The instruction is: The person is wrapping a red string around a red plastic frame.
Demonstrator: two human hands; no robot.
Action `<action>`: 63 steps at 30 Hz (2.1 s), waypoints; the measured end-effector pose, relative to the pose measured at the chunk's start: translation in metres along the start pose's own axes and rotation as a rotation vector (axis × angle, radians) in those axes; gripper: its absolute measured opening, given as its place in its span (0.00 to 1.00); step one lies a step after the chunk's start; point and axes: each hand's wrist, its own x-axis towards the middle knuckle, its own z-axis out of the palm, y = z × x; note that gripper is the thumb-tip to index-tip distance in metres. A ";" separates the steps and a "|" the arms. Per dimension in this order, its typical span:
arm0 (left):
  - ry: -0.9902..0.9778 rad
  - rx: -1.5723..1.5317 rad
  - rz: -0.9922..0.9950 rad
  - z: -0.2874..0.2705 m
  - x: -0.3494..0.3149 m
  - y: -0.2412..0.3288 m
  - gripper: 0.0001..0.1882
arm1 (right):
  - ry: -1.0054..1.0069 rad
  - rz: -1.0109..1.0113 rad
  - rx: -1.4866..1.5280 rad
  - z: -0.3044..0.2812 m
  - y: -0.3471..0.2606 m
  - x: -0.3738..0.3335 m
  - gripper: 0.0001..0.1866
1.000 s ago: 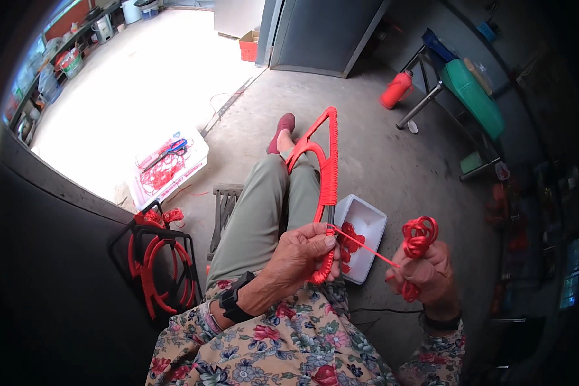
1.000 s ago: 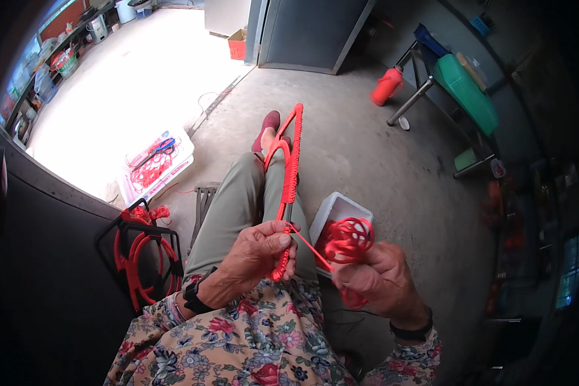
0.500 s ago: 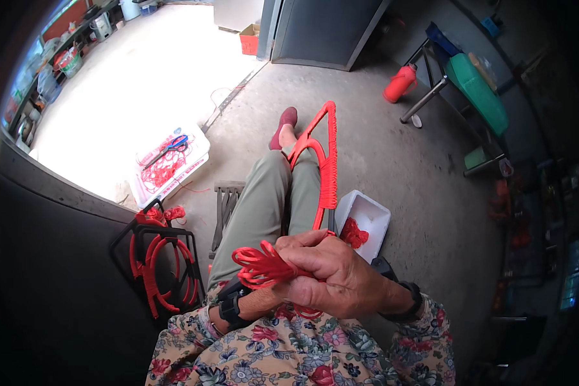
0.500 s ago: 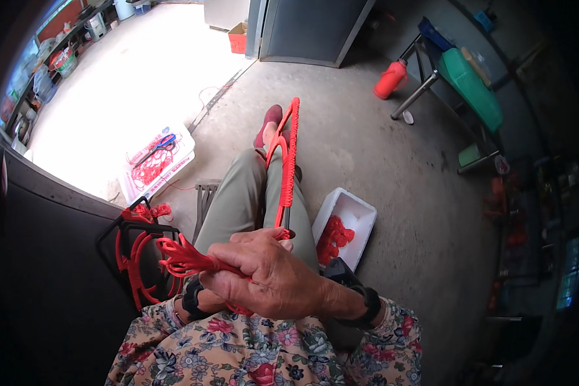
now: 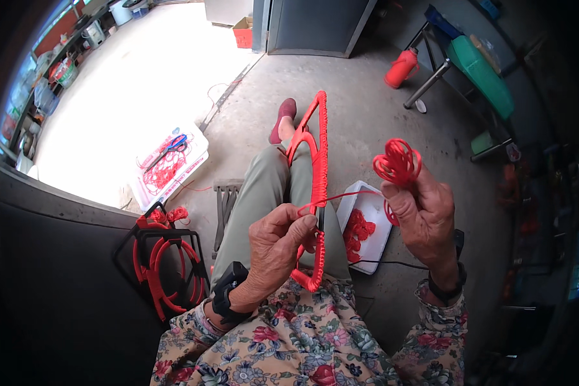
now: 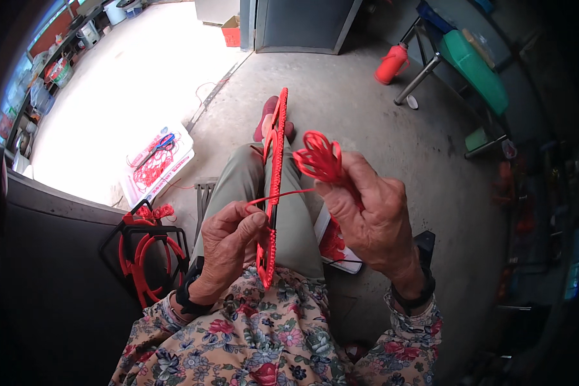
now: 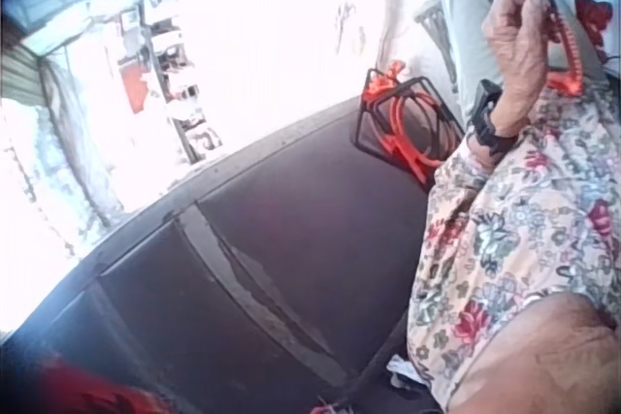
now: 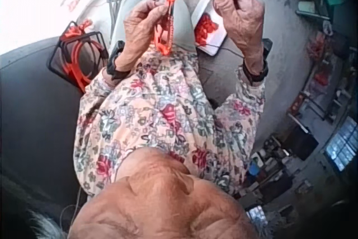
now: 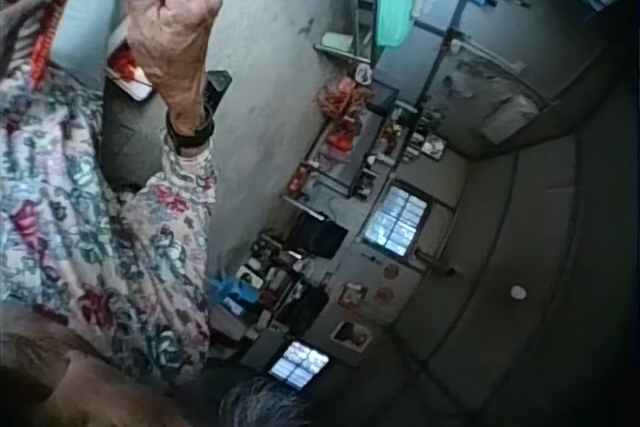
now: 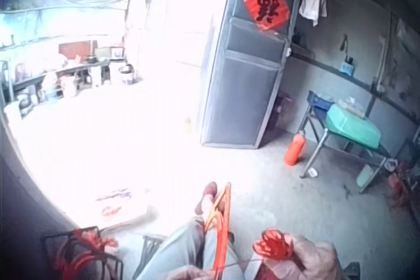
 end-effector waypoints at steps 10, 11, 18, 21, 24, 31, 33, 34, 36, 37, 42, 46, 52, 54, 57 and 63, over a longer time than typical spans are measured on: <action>0.000 0.164 -0.065 0.001 0.009 0.002 0.07 | -0.485 -0.171 -0.455 0.027 0.060 -0.042 0.07; -0.015 0.183 -0.047 0.001 0.011 0.001 0.07 | -0.471 -0.202 -0.461 0.035 0.064 -0.042 0.06; -0.068 0.495 0.118 -0.002 0.008 0.005 0.05 | -0.348 -0.269 -0.347 0.059 0.063 -0.021 0.09; -0.062 0.556 0.060 -0.006 0.011 0.011 0.07 | -0.319 -0.267 -0.158 0.065 0.063 -0.019 0.06; -0.089 0.577 0.017 -0.006 0.008 0.017 0.09 | -0.380 -0.240 -0.189 0.062 0.059 -0.019 0.06; -0.092 0.399 -0.084 -0.009 0.003 0.019 0.09 | -0.415 -0.212 -0.220 0.066 0.055 -0.020 0.07; -0.079 0.241 -0.117 -0.010 0.001 0.018 0.08 | -0.331 -0.151 -0.074 0.064 0.052 -0.020 0.07; -0.002 0.202 -0.045 -0.009 0.000 0.018 0.08 | -0.331 -0.156 -0.074 0.059 0.048 -0.018 0.07; 0.077 0.164 0.029 -0.008 0.000 0.021 0.08 | -0.182 -0.144 0.070 0.045 0.038 -0.012 0.10; 0.063 0.164 0.057 -0.006 -0.001 0.025 0.08 | -0.132 -0.154 0.066 0.041 0.036 -0.009 0.13; -0.002 0.233 0.170 -0.001 -0.003 0.029 0.07 | -0.245 -0.291 0.047 0.051 0.027 0.004 0.13; -0.021 0.193 0.225 0.000 -0.002 0.029 0.07 | -0.328 -0.237 0.058 0.045 0.026 0.005 0.12; 0.069 -0.045 0.151 0.001 0.000 0.019 0.11 | -0.265 0.138 1.084 -0.002 0.029 -0.018 0.16; 0.028 0.036 0.008 -0.011 -0.004 0.002 0.16 | -0.166 0.138 1.075 -0.025 0.029 -0.030 0.16; -0.055 -0.093 -0.243 -0.003 -0.007 -0.001 0.19 | -0.082 0.294 1.051 -0.065 0.020 -0.050 0.16; -0.251 -0.607 -0.626 0.013 0.000 -0.004 0.21 | -0.087 0.521 0.622 -0.080 0.002 -0.087 0.18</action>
